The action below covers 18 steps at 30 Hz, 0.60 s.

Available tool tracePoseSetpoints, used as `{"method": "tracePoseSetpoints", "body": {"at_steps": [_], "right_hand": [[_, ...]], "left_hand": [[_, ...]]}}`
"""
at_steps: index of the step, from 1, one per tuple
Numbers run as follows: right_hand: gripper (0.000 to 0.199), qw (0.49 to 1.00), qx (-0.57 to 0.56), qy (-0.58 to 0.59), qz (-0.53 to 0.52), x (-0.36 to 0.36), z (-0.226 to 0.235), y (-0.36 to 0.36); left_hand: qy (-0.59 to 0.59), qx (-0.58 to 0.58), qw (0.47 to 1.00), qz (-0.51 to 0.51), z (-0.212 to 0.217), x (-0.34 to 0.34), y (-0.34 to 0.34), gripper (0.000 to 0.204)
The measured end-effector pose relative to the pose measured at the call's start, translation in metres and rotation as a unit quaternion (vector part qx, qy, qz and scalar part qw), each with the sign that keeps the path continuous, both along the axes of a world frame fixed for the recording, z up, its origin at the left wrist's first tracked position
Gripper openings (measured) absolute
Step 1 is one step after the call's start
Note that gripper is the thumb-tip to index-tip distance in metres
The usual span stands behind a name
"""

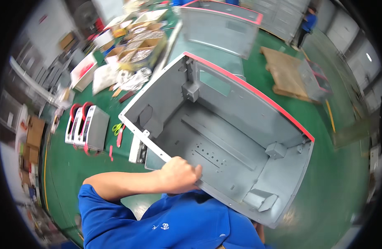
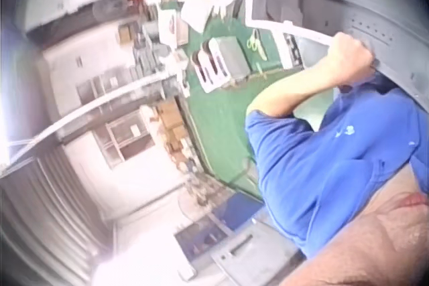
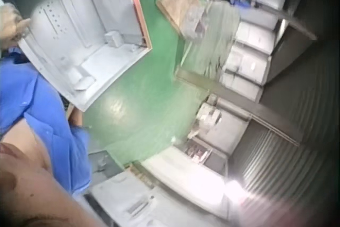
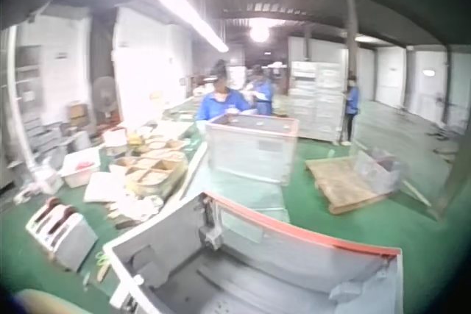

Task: Apply red sealant or gasket tape to the rim of a metal electrical enclosure.

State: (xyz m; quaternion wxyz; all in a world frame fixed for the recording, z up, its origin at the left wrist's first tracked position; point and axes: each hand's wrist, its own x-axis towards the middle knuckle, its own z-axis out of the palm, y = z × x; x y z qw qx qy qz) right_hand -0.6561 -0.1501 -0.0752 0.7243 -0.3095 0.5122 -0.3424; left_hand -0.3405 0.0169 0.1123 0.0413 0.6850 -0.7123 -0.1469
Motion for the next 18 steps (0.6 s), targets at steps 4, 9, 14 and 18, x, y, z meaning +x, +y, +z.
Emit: {"method": "tracePoseSetpoints", "body": {"at_steps": [4, 9, 14, 18], "right_hand": [[0.037, 0.993, -0.012, 0.040, 0.109, 0.026, 0.002, -0.029], [0.037, 0.958, -0.040, 0.072, 0.273, 0.071, 0.008, -0.051], [0.037, 0.901, -0.078, 0.104, 0.413, 0.121, 0.004, -0.020], [0.037, 0.834, -0.108, 0.130, 0.525, 0.169, 0.010, 0.014]], "left_hand": [[-0.046, -0.030, 0.996, 0.075, -0.012, -0.018, 0.002, 0.043], [-0.042, -0.108, 0.974, 0.192, -0.004, -0.027, -0.008, 0.049], [-0.038, -0.399, 0.906, 0.138, -0.026, -0.023, -0.007, 0.041], [0.149, -0.559, 0.815, 0.038, -0.022, -0.003, 0.059, 0.027]]}}
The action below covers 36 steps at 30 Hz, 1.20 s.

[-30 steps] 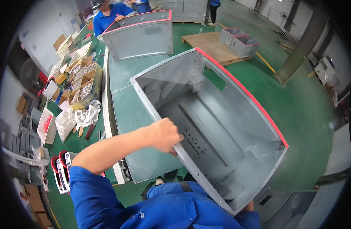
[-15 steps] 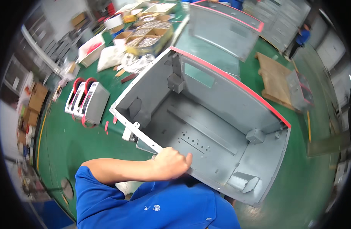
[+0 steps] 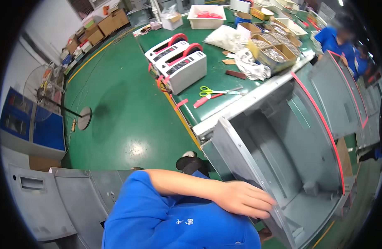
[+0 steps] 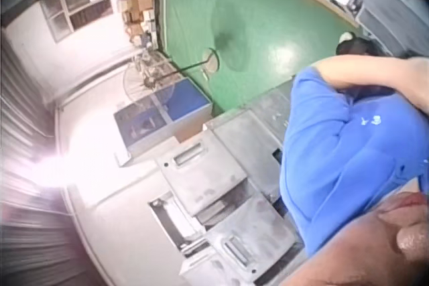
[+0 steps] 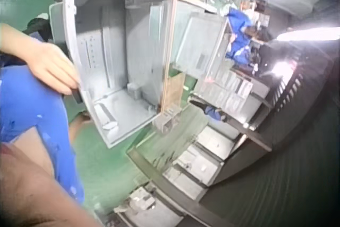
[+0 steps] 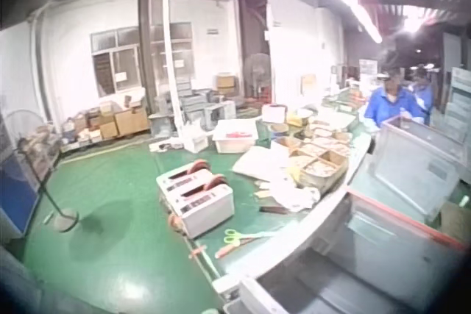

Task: Apply red sealant or gasket tape to the rim of a metal electrical enclosure.

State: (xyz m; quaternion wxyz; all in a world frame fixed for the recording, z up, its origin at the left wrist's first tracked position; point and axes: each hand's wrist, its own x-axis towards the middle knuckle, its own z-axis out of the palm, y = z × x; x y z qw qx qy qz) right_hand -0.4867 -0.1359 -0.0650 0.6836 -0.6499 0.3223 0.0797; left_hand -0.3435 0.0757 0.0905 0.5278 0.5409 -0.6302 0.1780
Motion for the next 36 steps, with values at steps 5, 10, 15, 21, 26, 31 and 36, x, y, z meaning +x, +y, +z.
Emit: {"method": "tracePoseSetpoints", "body": {"at_steps": [5, 10, 15, 21, 26, 31, 36], "right_hand": [[0.036, 0.990, -0.011, 0.023, 0.137, 0.050, -0.005, 0.084], [0.036, 0.972, -0.040, 0.047, 0.227, 0.088, 0.001, 0.188], [0.036, 0.969, -0.028, 0.036, 0.242, 0.099, -0.018, 0.265], [0.032, 0.993, 0.055, 0.079, 0.075, 0.116, -0.025, 0.335], [0.030, 0.995, 0.005, 0.074, 0.068, 0.113, -0.031, 0.352], [0.031, 0.987, -0.081, 0.029, 0.139, 0.139, -0.011, 0.370], [0.036, 0.873, -0.242, -0.257, 0.336, 0.205, 0.060, 0.401]], "left_hand": [[0.435, 0.218, 0.843, 0.230, -0.178, 0.003, 0.173, 0.045], [0.457, 0.638, 0.597, 0.167, -0.263, 0.049, 0.331, 0.053], [0.469, 0.039, 0.643, 0.603, -0.291, 0.225, 0.460, 0.033], [0.476, 0.025, 0.676, 0.562, -0.262, 0.327, 0.527, 0.035], [0.535, 0.025, 0.731, 0.422, -0.252, 0.298, 0.545, 0.020], [0.510, 0.501, 0.648, 0.263, -0.259, 0.147, 0.571, 0.026], [0.488, 0.418, 0.737, 0.208, -0.170, 0.127, 0.467, 0.017]]}}
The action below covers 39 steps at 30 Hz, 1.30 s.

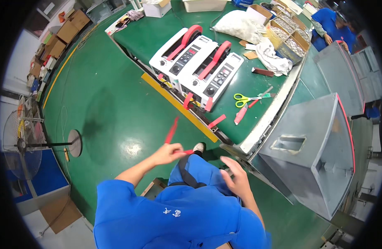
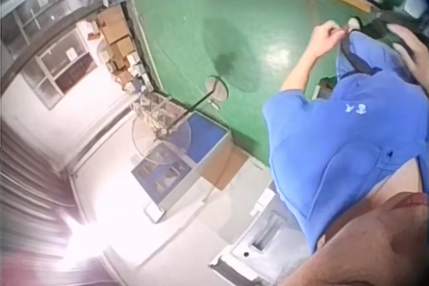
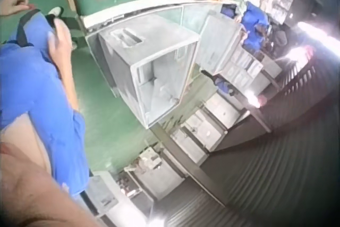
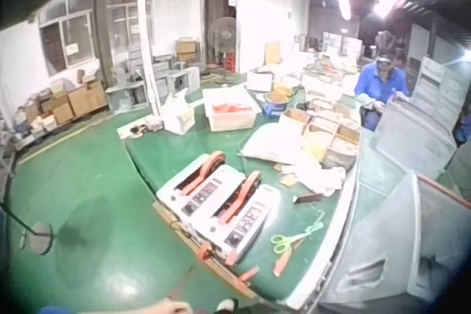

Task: Apply red sealant or gasket tape to the rim of a metal electrical enclosure.

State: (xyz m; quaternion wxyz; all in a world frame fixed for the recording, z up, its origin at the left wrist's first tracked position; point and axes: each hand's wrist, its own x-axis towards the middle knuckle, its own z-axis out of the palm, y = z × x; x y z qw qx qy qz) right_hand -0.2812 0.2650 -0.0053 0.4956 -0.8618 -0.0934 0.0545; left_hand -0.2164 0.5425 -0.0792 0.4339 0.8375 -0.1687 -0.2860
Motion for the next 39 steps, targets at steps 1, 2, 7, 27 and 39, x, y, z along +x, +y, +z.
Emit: {"method": "tracePoseSetpoints", "body": {"at_steps": [1, 2, 7, 27, 39], "right_hand": [[0.039, 0.998, -0.020, -0.050, 0.032, 0.011, 0.012, 0.009], [0.041, 0.993, -0.041, -0.098, 0.055, 0.019, 0.024, 0.016], [0.025, 0.991, -0.006, -0.133, -0.023, 0.000, 0.030, -0.008], [0.009, 0.723, 0.003, -0.106, -0.682, -0.299, 0.147, -0.279], [0.010, 0.818, 0.092, -0.128, -0.554, -0.341, 0.181, -0.471]], "left_hand": [[0.046, -0.105, 0.993, 0.030, 0.020, -0.002, -0.023, 0.015], [-0.034, -0.097, 0.994, -0.028, 0.046, -0.002, -0.044, 0.011], [-0.138, -0.164, 0.970, -0.116, 0.089, -0.005, -0.109, 0.010], [-0.087, -0.060, 0.958, -0.266, 0.134, 0.026, -0.224, 0.010], [-0.254, -0.214, 0.942, -0.058, 0.213, -0.011, -0.333, 0.019]]}}
